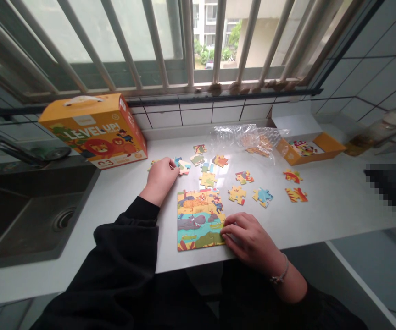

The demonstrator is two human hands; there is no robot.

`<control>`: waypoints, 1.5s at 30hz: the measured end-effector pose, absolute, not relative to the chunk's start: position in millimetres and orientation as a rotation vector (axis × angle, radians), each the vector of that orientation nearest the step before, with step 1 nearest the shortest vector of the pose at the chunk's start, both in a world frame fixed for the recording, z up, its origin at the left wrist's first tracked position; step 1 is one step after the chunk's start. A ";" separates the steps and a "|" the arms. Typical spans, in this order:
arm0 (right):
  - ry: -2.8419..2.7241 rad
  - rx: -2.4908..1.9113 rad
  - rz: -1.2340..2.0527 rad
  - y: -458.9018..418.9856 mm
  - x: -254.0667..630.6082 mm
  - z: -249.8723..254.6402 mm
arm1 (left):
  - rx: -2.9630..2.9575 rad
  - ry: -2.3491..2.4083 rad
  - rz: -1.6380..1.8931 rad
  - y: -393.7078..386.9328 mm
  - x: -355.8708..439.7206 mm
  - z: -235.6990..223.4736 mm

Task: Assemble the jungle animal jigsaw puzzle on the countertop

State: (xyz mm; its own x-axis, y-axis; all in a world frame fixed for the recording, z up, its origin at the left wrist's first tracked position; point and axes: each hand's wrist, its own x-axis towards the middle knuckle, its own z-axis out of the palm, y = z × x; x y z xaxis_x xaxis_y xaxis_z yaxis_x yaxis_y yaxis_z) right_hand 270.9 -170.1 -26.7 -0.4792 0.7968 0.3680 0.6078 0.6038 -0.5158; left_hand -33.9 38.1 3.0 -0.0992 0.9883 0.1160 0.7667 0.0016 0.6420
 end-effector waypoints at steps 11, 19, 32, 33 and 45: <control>-2.226 -1.095 0.449 -170.2 270.7 -23.2 | 2.431 1.679 0.340 85.8 5.0 11.7; -2.212 -1.085 0.441 -169.5 270.3 -24.9 | 2.383 1.650 0.194 113.6 -6.9 10.4; -2.225 -1.093 0.459 -169.4 271.4 -26.0 | 2.368 1.658 0.264 113.3 4.9 -1.7; -2.225 -1.095 0.463 -169.4 271.4 -26.3 | 2.352 1.647 0.267 114.3 5.3 -1.0; -2.218 -1.093 0.466 -169.3 271.4 -27.0 | 2.367 1.601 0.279 113.3 5.9 0.8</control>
